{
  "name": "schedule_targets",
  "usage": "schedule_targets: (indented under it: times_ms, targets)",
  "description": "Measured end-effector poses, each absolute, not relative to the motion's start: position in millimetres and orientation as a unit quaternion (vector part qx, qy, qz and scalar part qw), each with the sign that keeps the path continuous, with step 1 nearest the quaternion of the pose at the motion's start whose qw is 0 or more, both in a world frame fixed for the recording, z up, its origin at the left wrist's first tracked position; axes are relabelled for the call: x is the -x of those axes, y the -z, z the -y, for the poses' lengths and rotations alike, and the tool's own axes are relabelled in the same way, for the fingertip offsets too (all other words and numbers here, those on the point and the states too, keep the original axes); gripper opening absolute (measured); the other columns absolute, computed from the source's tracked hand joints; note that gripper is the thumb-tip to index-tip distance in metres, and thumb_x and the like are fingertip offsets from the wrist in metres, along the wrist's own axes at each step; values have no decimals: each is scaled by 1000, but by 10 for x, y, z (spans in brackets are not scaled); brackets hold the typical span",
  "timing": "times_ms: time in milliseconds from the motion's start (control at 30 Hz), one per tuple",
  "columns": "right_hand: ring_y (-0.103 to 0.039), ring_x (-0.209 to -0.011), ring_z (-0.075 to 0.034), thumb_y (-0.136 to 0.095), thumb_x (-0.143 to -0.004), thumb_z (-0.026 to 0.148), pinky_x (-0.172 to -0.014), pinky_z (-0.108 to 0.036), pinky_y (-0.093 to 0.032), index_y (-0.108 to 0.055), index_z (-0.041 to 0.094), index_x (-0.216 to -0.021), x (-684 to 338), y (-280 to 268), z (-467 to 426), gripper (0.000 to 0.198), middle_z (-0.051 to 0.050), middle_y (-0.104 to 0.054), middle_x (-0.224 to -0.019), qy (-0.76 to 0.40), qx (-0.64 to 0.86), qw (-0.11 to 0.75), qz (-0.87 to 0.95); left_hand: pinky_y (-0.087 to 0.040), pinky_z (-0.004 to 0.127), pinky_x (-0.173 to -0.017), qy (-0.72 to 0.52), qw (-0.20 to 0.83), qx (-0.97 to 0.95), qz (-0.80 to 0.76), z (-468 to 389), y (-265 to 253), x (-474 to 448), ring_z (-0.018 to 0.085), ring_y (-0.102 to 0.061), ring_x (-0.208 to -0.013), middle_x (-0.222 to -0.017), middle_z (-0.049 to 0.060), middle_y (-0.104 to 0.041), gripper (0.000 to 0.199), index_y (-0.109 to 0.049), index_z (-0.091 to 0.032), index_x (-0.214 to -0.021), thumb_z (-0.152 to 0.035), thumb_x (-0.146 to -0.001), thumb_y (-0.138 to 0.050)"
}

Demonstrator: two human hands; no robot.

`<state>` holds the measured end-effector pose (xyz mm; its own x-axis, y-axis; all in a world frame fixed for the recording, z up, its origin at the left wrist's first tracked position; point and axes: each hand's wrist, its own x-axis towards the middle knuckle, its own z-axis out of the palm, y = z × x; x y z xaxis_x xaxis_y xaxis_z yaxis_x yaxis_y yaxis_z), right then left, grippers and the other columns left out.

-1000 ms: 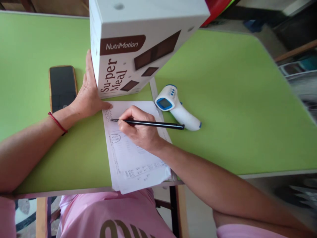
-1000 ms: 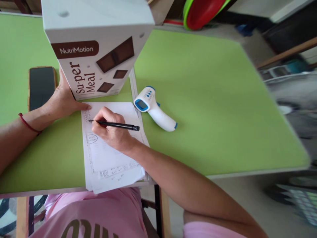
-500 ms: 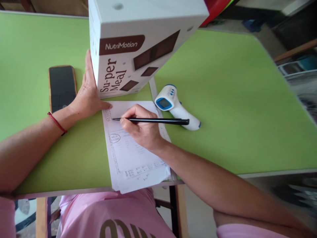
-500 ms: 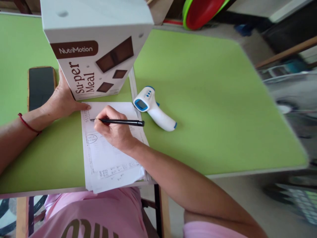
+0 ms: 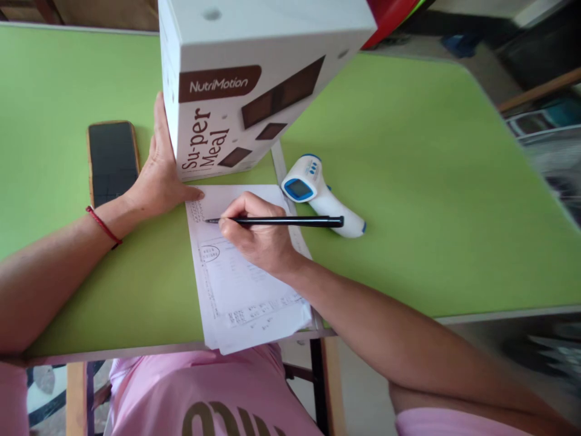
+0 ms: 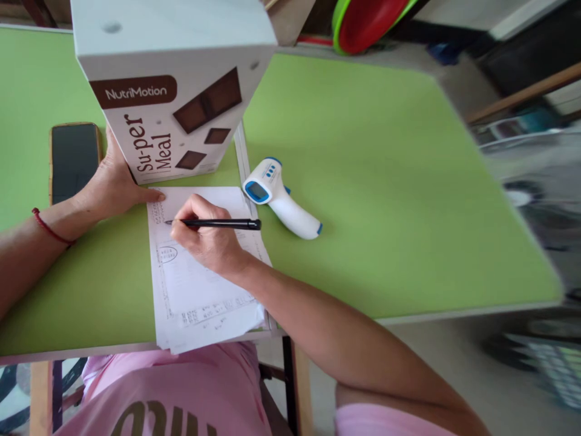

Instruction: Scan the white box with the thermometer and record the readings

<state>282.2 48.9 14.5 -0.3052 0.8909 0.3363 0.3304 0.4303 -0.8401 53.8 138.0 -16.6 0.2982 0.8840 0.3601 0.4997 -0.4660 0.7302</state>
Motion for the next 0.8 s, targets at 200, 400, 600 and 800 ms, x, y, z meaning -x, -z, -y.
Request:
schedule_targets:
  times_ms: [200, 400, 600, 800]
  targets:
    - [-46, -51, -12, -68, -91, 34, -50, -26, -40, -52, 26, -74, -2814, -122, -481, 25, 6, -57, -59, -320, 415, 433, 733, -14, 67, -138, -393, 253, -759, -453, -1383, 192, -528, 53, -9, -166, -172, 19, -23, 162, 5, -29, -168, -37, -48, -104]
    - [-45, -50, -11, -67, -88, 28, -49, -25, -39, -53, 25, -73, -2800, -119, -483, 20, 6, -57, -58, -320, 409, 435, 735, -19, 67, -137, -391, 273, -757, -447, -1376, 193, -502, 52, -20, -163, -169, 18, -31, 153, 0, -31, -168, -38, -54, -101]
    - [-44, -51, -11, -67, -90, 31, -49, -25, -39, -53, 25, -73, -2806, -131, -482, 23, 6, -56, -59, -330, 409, 420, 740, -19, 70, -135, -392, 253, -760, -452, -1409, 204, -544, 56, -17, -161, -172, 21, -19, 162, 1, -26, -167, -40, -44, -104]
    - [-43, -50, -10, -67, -89, 28, -48, -24, -37, -53, 25, -73, -2800, -139, -486, 22, 7, -56, -58, -332, 397, 432, 738, -20, 67, -135, -396, 260, -758, -448, -1399, 211, -518, 53, -19, -162, -170, 19, -25, 153, -5, -27, -166, -43, -49, -102]
